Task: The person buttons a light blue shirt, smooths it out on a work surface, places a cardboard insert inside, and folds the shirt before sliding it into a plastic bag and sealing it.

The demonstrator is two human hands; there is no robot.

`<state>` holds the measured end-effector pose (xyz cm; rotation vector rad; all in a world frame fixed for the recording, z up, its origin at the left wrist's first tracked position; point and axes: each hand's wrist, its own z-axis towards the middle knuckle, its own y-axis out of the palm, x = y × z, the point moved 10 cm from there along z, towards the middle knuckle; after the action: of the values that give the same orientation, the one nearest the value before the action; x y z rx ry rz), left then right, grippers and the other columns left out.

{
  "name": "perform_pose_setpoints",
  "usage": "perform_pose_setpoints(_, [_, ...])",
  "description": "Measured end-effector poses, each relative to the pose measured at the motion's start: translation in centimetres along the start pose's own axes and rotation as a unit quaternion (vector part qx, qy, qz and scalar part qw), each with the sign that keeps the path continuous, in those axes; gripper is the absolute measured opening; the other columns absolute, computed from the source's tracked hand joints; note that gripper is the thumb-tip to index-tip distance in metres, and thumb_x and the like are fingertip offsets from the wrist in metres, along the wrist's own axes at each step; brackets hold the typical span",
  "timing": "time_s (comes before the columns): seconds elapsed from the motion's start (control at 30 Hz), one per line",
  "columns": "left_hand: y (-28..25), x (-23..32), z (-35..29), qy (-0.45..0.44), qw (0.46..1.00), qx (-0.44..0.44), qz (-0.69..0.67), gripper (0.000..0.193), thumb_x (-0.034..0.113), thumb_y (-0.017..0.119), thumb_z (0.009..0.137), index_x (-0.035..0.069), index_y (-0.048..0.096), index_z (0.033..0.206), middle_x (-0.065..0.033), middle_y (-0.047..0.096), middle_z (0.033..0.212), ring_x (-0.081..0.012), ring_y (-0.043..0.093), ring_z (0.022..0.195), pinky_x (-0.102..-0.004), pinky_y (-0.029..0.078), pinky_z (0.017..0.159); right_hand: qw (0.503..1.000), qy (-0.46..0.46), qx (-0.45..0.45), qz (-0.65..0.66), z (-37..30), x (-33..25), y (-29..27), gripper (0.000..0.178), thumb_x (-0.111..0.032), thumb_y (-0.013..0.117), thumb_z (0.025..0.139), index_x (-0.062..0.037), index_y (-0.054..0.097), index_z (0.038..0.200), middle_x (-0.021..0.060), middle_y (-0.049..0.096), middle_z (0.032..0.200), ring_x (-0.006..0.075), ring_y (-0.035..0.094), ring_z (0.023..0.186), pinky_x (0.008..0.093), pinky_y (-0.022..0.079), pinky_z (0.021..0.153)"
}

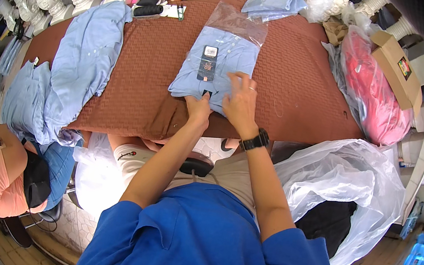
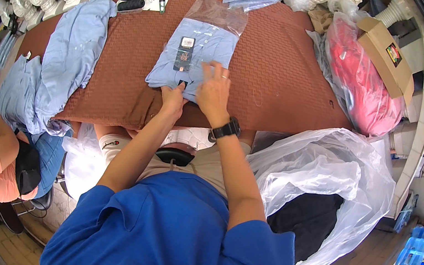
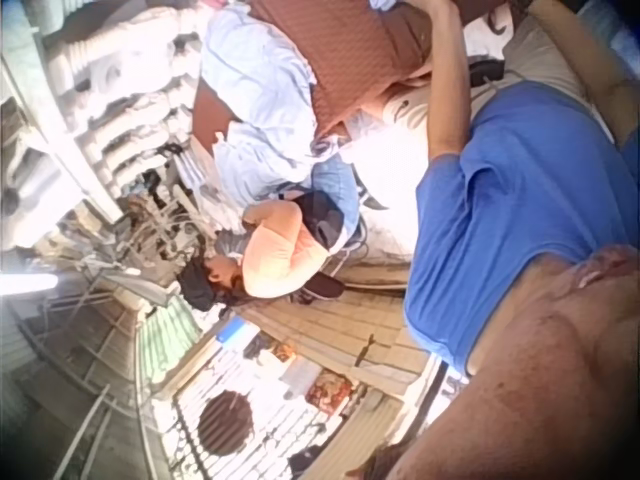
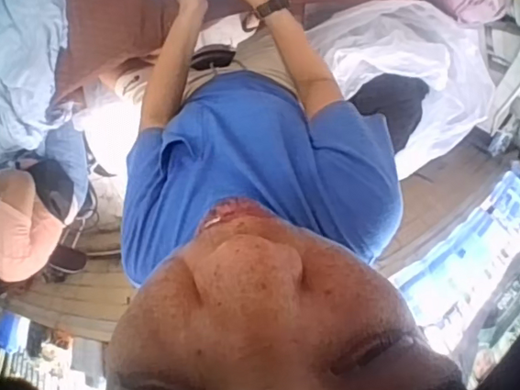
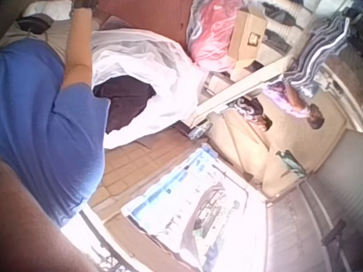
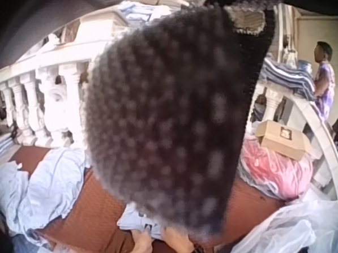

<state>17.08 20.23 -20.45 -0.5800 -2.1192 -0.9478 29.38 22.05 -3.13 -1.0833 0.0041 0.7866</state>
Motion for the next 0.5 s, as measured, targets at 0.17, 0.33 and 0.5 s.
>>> perform_pose_setpoints(0.17, [-0.2,-0.6,1.9,0.047,0.998,-0.036,0.025,0.083,-0.006,0.069,0.086,0.007,0.019,0.151,-0.0171,0.043,0.147,-0.0264,0.052,0.124,-0.04,0.047,0.097,0.998,-0.051,-0.006,-0.039,1.4,-0.1,3.1,0.041,0.0,0.062,0.079,-0.0058,0.061,0.119,0.0126,0.056,0.115,0.0351,0.054,0.103,0.0456,0.047,0.085])
perform_pose_setpoints(0.33, [0.3,1.7,1.1,0.173,0.982,0.02,0.07,0.077,-0.004,0.075,0.082,0.001,0.03,0.144,-0.0174,0.048,0.143,-0.0259,0.05,0.128,-0.0379,0.04,0.107,0.998,-0.066,0.006,-0.023,2.1,0.6,3.6,0.02,-0.003,0.064,0.085,-0.0044,0.067,0.104,0.0119,0.059,0.101,0.0347,0.058,0.094,0.0458,0.05,0.077])
perform_pose_setpoints(0.5, [0.1,2.1,1.0,0.206,0.971,0.035,0.112,0.083,-0.001,0.079,0.078,-0.006,0.03,0.145,-0.0223,0.048,0.144,-0.0291,0.048,0.13,-0.0359,0.034,0.111,0.997,-0.002,0.021,0.072,3.4,1.5,2.4,0.006,-0.006,0.066,0.088,-0.0036,0.07,0.091,0.0132,0.06,0.089,0.0357,0.061,0.089,0.0451,0.053,0.074])
